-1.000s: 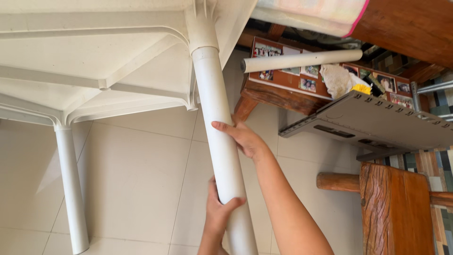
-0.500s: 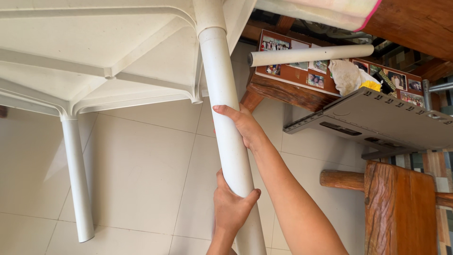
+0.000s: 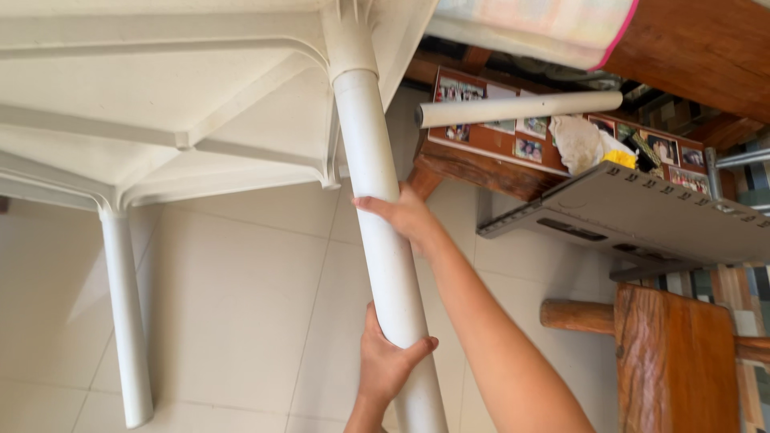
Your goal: The person assembles a white plastic table by inserting cylindrical legs into the underside of the tabletop. They lift the table to access the leg sockets, insert each leg, and press down to secure them. The person uses a cloth to wipe the tabletop surface after assembly.
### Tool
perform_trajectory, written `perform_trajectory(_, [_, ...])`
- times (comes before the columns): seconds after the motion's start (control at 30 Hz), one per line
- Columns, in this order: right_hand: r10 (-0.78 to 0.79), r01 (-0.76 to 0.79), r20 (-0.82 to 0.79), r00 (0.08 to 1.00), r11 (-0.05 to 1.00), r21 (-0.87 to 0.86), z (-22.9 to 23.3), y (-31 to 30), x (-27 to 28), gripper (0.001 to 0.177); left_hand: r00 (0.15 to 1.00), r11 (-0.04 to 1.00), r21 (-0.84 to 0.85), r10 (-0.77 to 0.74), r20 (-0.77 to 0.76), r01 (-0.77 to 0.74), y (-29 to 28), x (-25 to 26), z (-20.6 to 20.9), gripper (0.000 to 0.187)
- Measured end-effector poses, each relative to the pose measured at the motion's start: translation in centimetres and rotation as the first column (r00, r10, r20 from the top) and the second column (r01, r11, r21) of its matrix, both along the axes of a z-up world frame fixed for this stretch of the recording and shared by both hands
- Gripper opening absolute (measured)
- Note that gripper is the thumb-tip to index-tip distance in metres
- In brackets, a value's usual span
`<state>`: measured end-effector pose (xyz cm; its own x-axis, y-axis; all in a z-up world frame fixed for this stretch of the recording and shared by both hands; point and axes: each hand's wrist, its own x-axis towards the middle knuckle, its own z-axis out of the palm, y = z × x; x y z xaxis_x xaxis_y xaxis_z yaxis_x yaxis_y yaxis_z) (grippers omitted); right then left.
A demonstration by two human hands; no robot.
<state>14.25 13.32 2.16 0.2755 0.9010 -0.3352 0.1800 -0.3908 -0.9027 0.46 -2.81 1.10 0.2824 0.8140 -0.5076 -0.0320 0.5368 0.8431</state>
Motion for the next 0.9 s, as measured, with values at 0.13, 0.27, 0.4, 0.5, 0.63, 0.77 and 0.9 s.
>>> perform_trajectory(0.13, [-0.043, 0.043, -0.013, 0.999, 0.998, -0.055, -0.2, 3.6, 0.8, 0.103, 0.996, 1.0, -0.016, 0.004, -0.093, -0.005, -1.4, -0.6, 0.2, 0.071])
perform_trajectory(0.27, [-0.047, 0.046, 0.03, 0.998, 0.998, 0.045, -0.4, 7.7, 0.1, 0.095, 0.947, 0.924, 0.369, 0.206, -0.245, -0.106, 1.6, 1.3, 0.2, 0.092])
perform_trajectory(0.4, [-0.034, 0.035, -0.009, 0.999, 0.998, 0.052, -1.1, 9.2, 0.5, 0.085, 0.789, 0.736, 0.674, 0.451, -0.417, -0.065, 8.3, 4.9, 0.0, 0.099])
perform_trajectory(0.5, [-0.073, 0.074, -0.041, 0.996, 0.997, 0.017, -2.3, 11.0, 1.6, 0.082, 0.773, 0.918, 0.396, 0.273, -0.572, -0.031, 13.3, 6.1, 0.2, 0.093])
perform_trajectory(0.63, [-0.15, 0.137, 0.081, 0.985, 0.979, 0.153, -5.7, 12.3, 2.8, 0.081, 0.782, 0.933, 0.355, 0.264, -0.565, -0.058, 15.3, 6.6, 0.1, 0.072])
perform_trajectory(0.77, [-0.147, 0.106, 0.258, 0.955, 0.98, 0.167, -7.3, 12.9, 3.2, 0.081, 0.804, 0.937, 0.338, 0.272, -0.529, -0.095, 15.6, 6.6, -0.7, 0.068])
perform_trajectory(0.9, [-0.101, 0.096, 0.08, 0.992, 0.993, 0.062, -6.9, 11.9, 3.6, 0.07, 0.81, 0.941, 0.334, 0.236, -0.536, -0.053, 15.4, 7.3, -2.3, 0.079])
